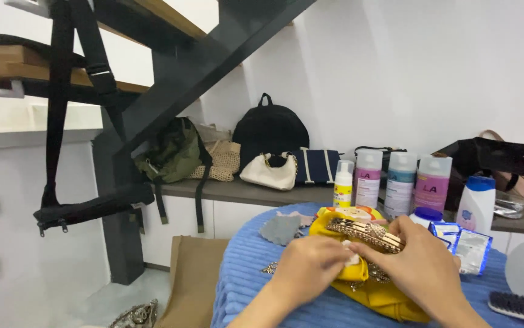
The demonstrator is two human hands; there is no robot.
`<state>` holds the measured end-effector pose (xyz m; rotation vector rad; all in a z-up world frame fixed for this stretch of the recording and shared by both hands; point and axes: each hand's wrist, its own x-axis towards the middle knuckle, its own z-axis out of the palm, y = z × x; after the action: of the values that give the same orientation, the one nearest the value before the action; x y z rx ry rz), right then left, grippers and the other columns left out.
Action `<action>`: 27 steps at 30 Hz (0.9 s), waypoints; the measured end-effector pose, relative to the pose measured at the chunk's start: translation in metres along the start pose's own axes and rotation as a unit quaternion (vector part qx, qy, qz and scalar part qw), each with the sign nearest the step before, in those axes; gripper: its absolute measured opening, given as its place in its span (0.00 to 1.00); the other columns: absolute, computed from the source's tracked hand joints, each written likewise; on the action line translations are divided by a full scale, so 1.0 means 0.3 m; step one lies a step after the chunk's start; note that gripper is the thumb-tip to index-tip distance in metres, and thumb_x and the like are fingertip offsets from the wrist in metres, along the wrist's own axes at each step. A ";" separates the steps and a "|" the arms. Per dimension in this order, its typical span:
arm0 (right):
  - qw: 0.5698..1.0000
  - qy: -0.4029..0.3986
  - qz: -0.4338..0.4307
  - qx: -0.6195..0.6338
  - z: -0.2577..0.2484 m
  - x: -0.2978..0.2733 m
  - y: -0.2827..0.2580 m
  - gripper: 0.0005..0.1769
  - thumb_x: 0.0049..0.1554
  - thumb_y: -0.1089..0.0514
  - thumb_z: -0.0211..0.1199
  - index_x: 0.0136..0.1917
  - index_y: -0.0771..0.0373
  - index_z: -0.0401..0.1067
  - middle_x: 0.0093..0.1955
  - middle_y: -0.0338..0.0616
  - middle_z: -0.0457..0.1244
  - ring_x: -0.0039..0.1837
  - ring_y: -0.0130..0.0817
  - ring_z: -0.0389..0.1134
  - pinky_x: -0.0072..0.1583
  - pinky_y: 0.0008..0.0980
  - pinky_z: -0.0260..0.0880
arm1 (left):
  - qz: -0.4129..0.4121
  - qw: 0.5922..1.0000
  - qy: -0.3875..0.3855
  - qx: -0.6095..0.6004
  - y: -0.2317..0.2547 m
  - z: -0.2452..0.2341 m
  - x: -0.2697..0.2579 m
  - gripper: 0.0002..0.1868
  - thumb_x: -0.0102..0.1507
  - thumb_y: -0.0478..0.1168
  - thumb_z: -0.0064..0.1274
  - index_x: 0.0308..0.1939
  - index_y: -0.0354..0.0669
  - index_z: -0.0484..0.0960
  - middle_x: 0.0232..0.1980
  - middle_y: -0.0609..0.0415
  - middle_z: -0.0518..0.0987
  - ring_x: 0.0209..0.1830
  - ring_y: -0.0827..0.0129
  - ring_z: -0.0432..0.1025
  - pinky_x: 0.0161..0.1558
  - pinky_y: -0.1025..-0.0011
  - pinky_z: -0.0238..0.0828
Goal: Cleaning a yellow leather handbag using a cloth and cleaning solutions
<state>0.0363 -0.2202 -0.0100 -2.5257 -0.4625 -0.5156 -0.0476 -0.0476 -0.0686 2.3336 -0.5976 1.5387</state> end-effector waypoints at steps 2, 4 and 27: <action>1.000 -0.001 -0.016 -0.011 0.007 0.016 0.001 0.44 0.36 0.18 0.70 0.47 0.56 0.78 0.37 0.38 0.74 0.36 0.28 0.73 0.40 0.24 0.68 | -0.157 0.985 0.004 -0.069 -0.023 0.004 0.036 0.09 0.55 0.33 0.59 0.38 0.44 0.89 0.39 0.57 0.88 0.35 0.71 0.81 0.40 0.75 0.79; 0.999 0.001 -0.032 -0.022 0.011 0.021 0.007 0.44 0.37 0.18 0.71 0.49 0.57 0.80 0.38 0.39 0.74 0.35 0.28 0.74 0.37 0.23 0.69 | -0.307 0.942 0.007 -0.138 -0.050 0.025 0.058 0.11 0.55 0.33 0.58 0.39 0.43 0.91 0.36 0.54 0.89 0.33 0.75 0.82 0.41 0.79 0.82; 0.994 0.039 -0.102 -0.026 0.078 0.051 0.076 0.44 0.34 0.12 0.64 0.57 0.34 0.78 0.44 0.29 0.71 0.45 0.22 0.70 0.42 0.24 0.66 | -0.350 0.926 -0.144 0.013 0.030 -0.085 0.270 0.17 0.56 0.34 0.54 0.47 0.44 0.90 0.34 0.46 0.85 0.29 0.67 0.78 0.35 0.71 0.78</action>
<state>0.0654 -0.2225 -0.0315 -2.5115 -0.6914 -0.7082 -0.0443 -0.0590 0.0160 2.4139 0.2087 0.8869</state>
